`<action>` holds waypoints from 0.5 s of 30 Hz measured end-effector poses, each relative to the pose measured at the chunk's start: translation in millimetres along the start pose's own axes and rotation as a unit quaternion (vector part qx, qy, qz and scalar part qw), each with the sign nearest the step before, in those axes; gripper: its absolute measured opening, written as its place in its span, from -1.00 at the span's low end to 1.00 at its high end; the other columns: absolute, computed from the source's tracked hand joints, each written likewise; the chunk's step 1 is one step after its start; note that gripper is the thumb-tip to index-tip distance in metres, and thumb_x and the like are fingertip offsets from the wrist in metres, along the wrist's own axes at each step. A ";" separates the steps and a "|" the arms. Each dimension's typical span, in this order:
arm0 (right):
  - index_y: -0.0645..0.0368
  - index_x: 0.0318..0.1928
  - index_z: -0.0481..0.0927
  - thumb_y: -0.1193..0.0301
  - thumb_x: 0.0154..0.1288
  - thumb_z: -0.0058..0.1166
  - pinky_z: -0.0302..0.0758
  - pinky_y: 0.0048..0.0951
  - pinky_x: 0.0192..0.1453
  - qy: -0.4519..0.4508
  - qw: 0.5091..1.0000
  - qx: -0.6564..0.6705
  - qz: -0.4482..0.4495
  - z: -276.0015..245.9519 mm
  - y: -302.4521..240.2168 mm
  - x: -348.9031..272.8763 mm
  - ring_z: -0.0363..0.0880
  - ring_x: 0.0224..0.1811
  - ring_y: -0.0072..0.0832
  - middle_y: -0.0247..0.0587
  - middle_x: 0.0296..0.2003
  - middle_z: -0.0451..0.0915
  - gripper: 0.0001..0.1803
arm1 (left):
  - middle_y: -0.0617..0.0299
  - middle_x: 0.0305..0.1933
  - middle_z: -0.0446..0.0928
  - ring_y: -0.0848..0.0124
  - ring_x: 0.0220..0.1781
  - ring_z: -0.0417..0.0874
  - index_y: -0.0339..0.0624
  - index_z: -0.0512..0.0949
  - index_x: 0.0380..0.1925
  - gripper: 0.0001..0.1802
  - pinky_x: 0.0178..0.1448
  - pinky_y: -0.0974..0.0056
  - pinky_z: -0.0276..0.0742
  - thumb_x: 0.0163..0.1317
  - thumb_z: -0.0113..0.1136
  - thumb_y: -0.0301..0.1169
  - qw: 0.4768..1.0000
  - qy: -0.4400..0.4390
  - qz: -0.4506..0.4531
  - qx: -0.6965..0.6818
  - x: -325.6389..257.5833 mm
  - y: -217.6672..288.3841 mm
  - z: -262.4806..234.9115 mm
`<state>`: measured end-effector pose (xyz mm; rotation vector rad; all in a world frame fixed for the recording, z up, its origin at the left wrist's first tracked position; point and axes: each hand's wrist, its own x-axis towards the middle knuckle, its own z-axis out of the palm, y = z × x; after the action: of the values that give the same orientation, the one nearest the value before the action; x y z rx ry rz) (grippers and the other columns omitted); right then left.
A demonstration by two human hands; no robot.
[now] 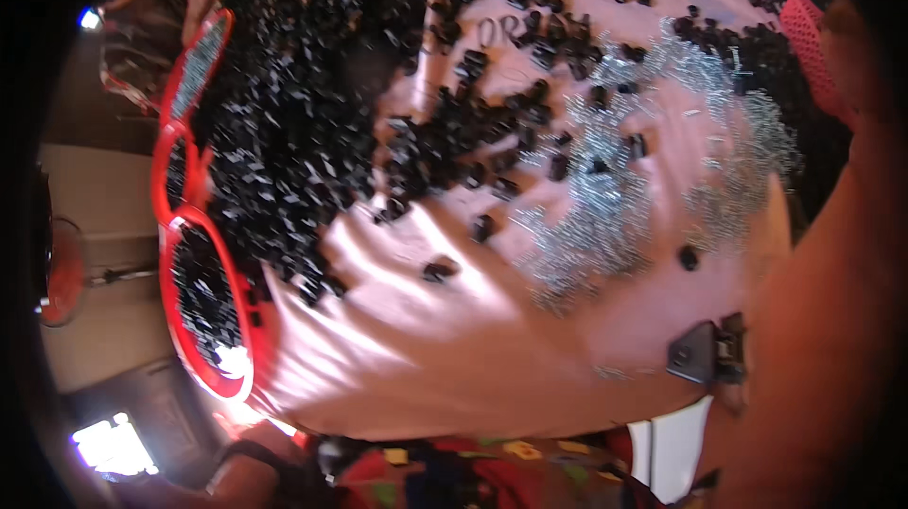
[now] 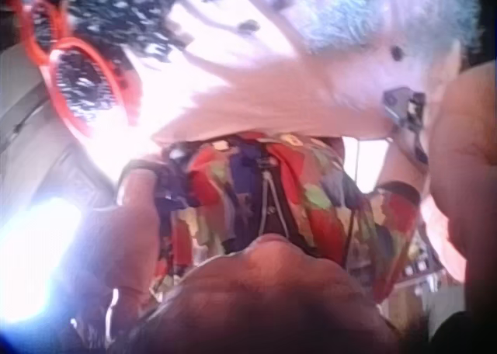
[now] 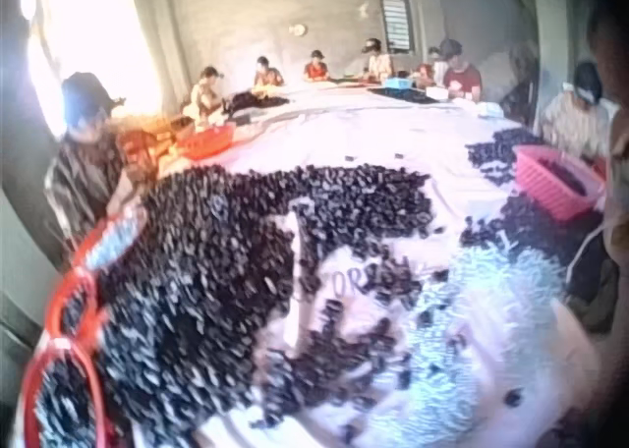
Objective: Threading small black circular components onto a thin metal wire.
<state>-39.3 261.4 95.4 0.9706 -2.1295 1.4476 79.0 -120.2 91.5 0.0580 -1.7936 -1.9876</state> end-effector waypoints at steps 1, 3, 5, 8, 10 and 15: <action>0.27 0.05 0.68 0.29 0.36 0.39 0.46 -0.39 -0.03 0.023 1.000 0.004 0.005 6.0 4.8 -3.0 0.56 -0.27 -0.43 -0.29 -0.26 0.65 -0.62 | 0.07 0.17 0.64 0.29 0.01 0.61 -0.28 0.55 0.24 -0.50 0.15 0.24 0.52 0.70 -0.07 -0.06 1.000 -0.018 0.009 0.012 11.8 2.4 -0.4; 0.27 0.05 0.67 0.30 0.36 0.38 0.46 -0.40 -0.03 0.060 0.998 0.014 0.019 7.4 6.3 -6.0 0.56 -0.27 -0.43 -0.28 -0.25 0.65 -0.63 | 0.07 0.17 0.64 0.29 0.02 0.61 -0.29 0.55 0.24 -0.50 0.15 0.24 0.52 0.69 -0.07 -0.07 0.998 -0.049 0.019 0.037 30.0 11.2 7.0; 0.27 0.05 0.67 0.31 0.36 0.37 0.46 -0.40 -0.04 0.095 0.994 0.020 0.041 9.6 1.0 -8.5 0.56 -0.26 -0.44 -0.28 -0.25 0.65 -0.64 | 0.07 0.17 0.64 0.29 0.02 0.62 -0.29 0.55 0.24 -0.50 0.15 0.23 0.52 0.69 -0.06 -0.07 0.995 -0.082 0.021 0.057 48.3 22.7 12.7; 0.26 0.04 0.66 0.33 0.36 0.36 0.47 -0.41 -0.05 0.126 0.989 0.032 0.076 11.5 -10.2 -10.1 0.56 -0.26 -0.44 -0.28 -0.24 0.65 -0.65 | 0.06 0.17 0.64 0.29 0.03 0.62 -0.29 0.55 0.24 -0.50 0.16 0.23 0.52 0.69 -0.06 -0.07 0.990 -0.114 0.014 0.082 63.8 38.1 18.9; 0.26 0.04 0.66 0.34 0.36 0.35 0.47 -0.42 -0.05 0.131 0.986 0.038 0.095 8.7 -14.2 -11.7 0.56 -0.26 -0.44 -0.28 -0.24 0.64 -0.66 | 0.06 0.17 0.64 0.29 0.03 0.62 -0.29 0.55 0.24 -0.50 0.16 0.23 0.52 0.69 -0.05 -0.07 0.988 -0.121 0.008 0.090 64.7 39.8 24.0; 0.25 0.03 0.64 0.37 0.36 0.33 0.48 -0.43 -0.07 0.135 0.980 0.042 0.140 9.9 -26.2 -7.8 0.56 -0.26 -0.45 -0.27 -0.22 0.64 -0.69 | 0.06 0.17 0.64 0.28 0.04 0.62 -0.29 0.55 0.23 -0.50 0.17 0.23 0.52 0.68 -0.04 -0.07 0.986 -0.135 -0.008 0.097 71.8 36.8 26.8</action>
<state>-14.3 248.9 103.5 0.4771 -2.0767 1.7040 17.2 -122.6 149.8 -0.1430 -2.1595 -1.9001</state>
